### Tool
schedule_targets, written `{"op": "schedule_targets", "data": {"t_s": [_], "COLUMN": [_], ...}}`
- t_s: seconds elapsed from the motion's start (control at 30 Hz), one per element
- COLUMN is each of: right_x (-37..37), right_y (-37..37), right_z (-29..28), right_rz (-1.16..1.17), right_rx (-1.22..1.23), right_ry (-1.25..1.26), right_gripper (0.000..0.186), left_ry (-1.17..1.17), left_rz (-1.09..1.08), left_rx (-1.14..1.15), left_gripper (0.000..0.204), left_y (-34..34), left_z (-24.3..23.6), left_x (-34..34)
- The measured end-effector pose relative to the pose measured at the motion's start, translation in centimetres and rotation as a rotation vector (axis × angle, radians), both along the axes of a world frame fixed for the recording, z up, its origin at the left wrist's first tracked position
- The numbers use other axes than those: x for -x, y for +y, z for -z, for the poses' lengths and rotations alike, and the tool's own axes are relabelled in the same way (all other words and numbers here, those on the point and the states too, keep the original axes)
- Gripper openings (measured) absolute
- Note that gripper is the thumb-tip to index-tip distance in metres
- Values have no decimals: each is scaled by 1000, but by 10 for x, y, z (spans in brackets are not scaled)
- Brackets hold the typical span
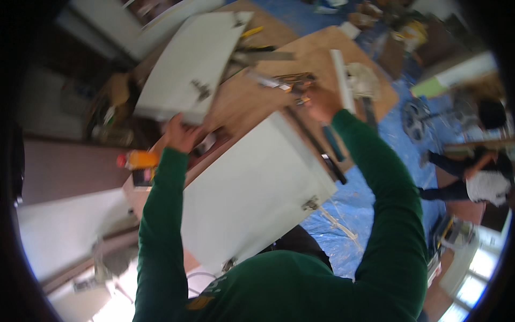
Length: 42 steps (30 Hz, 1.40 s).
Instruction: The person sands the edges of a white cabinet door with a sanding block, flips the door to work on different sides, and wipes the surface with a cloth. The person also uses a utility knife to trim the edge of the door.
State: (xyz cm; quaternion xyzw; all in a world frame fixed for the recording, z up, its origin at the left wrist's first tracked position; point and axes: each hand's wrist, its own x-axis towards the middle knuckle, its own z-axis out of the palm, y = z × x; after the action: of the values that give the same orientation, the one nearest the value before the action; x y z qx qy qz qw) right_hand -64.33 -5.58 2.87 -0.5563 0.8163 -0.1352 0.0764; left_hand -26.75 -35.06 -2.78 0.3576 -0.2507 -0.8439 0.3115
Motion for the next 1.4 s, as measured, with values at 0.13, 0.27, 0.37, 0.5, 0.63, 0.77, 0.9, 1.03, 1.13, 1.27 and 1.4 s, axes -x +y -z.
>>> {"op": "schedule_targets", "data": {"t_s": [0.13, 0.27, 0.37, 0.5, 0.63, 0.77, 0.9, 1.03, 1.13, 1.27, 1.4], "right_x": [-23, -51, -68, -89, -110, -125, -144, -157, -172, -180, -183], "right_y": [23, 64, 108, 136, 179, 184, 212, 229, 240, 237, 236], "right_z": [-22, -55, -69, -91, -111, -121, -130, -122, -132, -132, -150], "right_rz": [-3, 148, 182, 216, 342, 354, 430, 387, 332, 296, 346], "right_rx": [-70, -34, 22, 93, 196, 290, 366, 441, 644, 782, 727], "right_ry": [-93, -229, -357, -591, -1006, -1150, -1226, -1426, -1502, -1682, -1850], "right_gripper": [28, 31, 31, 34, 35, 42, 44, 27, 18, 18, 22], "left_ry": [17, -384, -398, -493, -590, -460, -713, -517, -578, -404, -179], "left_rz": [109, 41, 87, 286, 377, 406, 148, -39, 289, 822, 926], "left_rx": [-174, -202, -134, 83, 85, 105, 420, 595, 583, 974, 672], "left_gripper": [62, 55, 54, 63, 59, 55, 48, 46, 46, 29, 29], "left_y": [-21, -22, -18, -51, -31, -62, 14, 68, 174, 268, 388], "left_z": [3, -22, -26, -8, -25, -8, -45, -53, -94, -99, -174], "left_x": [-10, 4, 13, -9, 7, -28, -6, -14, 5, 10, 45]}}
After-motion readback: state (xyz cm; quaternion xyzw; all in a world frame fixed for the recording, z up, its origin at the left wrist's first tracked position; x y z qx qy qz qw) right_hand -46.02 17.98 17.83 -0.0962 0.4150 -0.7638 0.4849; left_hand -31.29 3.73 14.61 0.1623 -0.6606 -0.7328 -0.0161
